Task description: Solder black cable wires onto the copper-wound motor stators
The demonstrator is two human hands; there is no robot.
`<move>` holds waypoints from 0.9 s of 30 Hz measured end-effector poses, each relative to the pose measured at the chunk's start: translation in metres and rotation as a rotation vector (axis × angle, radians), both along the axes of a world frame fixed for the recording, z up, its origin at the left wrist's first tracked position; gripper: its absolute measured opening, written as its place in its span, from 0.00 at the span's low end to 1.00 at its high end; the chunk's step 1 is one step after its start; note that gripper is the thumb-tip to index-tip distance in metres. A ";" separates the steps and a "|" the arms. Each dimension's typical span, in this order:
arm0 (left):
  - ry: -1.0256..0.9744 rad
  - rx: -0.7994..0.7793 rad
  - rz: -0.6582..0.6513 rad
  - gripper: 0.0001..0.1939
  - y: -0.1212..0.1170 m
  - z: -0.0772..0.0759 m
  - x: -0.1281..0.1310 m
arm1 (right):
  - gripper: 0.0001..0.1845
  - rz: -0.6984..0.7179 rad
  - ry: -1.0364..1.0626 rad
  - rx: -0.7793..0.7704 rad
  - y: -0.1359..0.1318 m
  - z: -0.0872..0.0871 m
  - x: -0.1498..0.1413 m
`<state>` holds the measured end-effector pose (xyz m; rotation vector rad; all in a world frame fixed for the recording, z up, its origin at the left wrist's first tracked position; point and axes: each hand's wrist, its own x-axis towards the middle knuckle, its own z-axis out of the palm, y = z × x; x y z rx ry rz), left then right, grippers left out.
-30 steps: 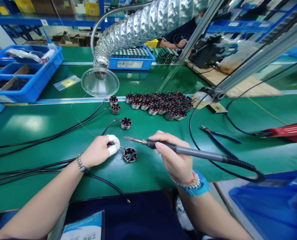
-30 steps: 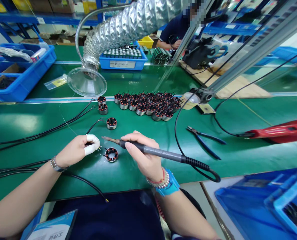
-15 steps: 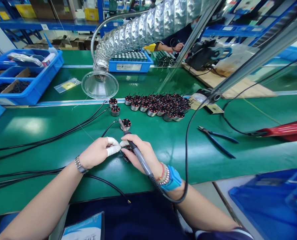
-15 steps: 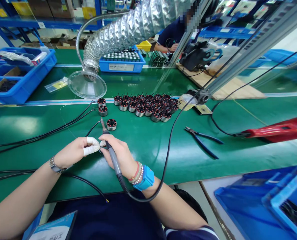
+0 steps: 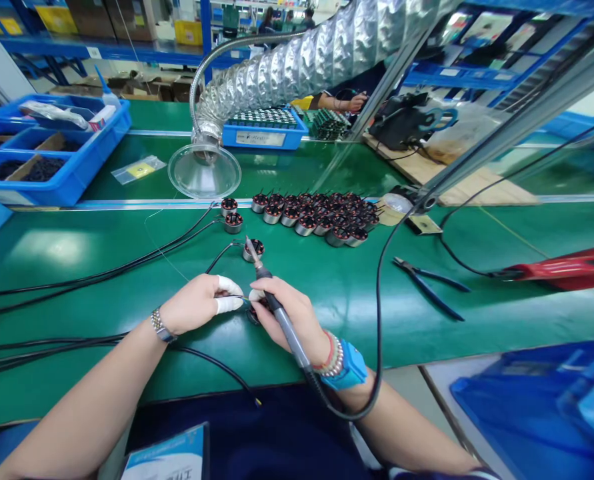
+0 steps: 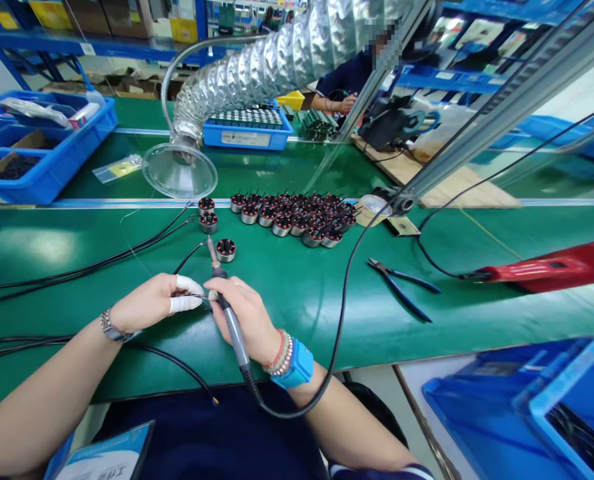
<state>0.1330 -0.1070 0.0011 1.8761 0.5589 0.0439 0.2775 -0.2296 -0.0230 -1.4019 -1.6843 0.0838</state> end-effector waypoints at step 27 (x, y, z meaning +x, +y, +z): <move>0.069 -0.083 0.103 0.15 -0.002 -0.007 0.004 | 0.11 0.090 -0.058 0.041 0.011 -0.006 0.006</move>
